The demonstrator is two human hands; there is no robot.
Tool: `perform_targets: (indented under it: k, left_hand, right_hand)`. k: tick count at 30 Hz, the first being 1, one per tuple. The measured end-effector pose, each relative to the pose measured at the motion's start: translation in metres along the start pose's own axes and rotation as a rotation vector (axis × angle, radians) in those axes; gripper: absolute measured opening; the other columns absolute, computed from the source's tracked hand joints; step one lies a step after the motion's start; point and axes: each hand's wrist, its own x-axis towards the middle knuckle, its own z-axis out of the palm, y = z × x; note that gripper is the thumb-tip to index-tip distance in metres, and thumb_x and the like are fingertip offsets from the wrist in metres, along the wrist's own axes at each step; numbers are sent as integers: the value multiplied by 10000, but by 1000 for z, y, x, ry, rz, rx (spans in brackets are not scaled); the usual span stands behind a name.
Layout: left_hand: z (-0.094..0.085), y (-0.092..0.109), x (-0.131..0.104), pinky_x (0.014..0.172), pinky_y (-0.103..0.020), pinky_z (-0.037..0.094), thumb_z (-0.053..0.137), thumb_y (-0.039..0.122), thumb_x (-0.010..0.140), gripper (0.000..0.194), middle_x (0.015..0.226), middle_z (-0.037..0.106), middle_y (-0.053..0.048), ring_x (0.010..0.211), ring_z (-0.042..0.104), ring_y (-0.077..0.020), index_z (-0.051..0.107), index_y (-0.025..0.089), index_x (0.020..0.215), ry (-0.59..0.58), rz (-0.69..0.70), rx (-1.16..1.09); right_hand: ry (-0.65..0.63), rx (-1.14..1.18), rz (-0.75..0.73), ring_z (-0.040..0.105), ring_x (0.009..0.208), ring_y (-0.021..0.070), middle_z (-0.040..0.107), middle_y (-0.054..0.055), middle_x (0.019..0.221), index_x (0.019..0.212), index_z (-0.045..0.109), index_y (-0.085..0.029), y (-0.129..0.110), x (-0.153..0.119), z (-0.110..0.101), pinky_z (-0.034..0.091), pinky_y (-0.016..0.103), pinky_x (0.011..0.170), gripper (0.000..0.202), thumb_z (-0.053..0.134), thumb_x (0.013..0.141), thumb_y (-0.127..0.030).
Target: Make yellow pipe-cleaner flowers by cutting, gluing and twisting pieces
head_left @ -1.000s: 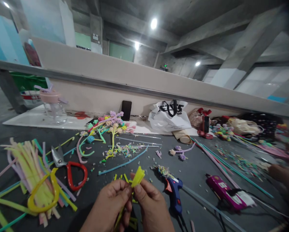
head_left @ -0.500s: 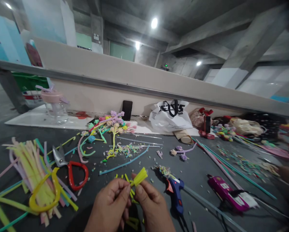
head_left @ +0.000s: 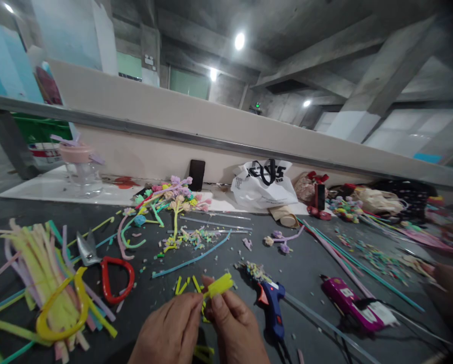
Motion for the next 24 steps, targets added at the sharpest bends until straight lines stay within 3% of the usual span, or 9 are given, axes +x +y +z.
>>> perform_targets:
  k: [6,9,12,14,18,21,24]
  left_hand:
    - [4,7,-4,679,-190,465,411,266,858,216,754,686,-22,682,639,-126,622,219,861,-49,-130,-83]
    - [3,9,-2,665,-192,455,448,271,834,181,740,680,-16,663,628,-128,625,234,828,-65,-229,-192]
    - [-1,14,5,617,-189,456,506,304,788,132,690,654,-8,635,606,-129,613,237,747,-107,-444,-360]
    - [-3,17,11,487,-183,437,533,358,759,153,606,604,6,526,563,-117,586,224,706,-178,-679,-518]
    - [-6,21,20,311,-136,279,541,407,741,228,472,484,63,310,385,-46,500,190,684,-361,-1106,-960]
    - [-6,21,21,331,-113,256,592,367,721,241,450,474,69,304,335,-14,462,173,656,-427,-1193,-1234]
    - [-5,19,21,331,-110,244,635,352,693,273,435,472,64,304,313,-5,446,166,625,-490,-1215,-1350]
  right_hand:
    - [48,-37,-38,553,694,144,667,31,787,876,719,-203,-1,1,-1,430,244,682,300,698,655,-406]
    - [35,-76,-52,571,755,162,680,41,840,874,720,-204,-2,0,-4,429,267,744,307,701,649,-411]
    - [-28,-38,-13,584,872,194,681,52,942,926,703,-210,-7,-2,-5,403,312,844,339,712,643,-397]
    - [-106,24,11,594,881,199,685,52,938,962,688,-222,-10,-3,-5,405,323,850,372,724,631,-387]
    - [-183,147,-26,605,854,184,680,48,960,1025,655,-248,-16,-1,-8,412,325,838,406,724,640,-361]
    - [-136,173,-55,597,852,185,674,55,981,1031,649,-230,-19,2,-12,416,311,811,423,724,637,-367]
    - [-74,145,-69,578,847,178,672,59,955,1001,661,-201,-23,3,-14,410,276,774,430,735,617,-379]
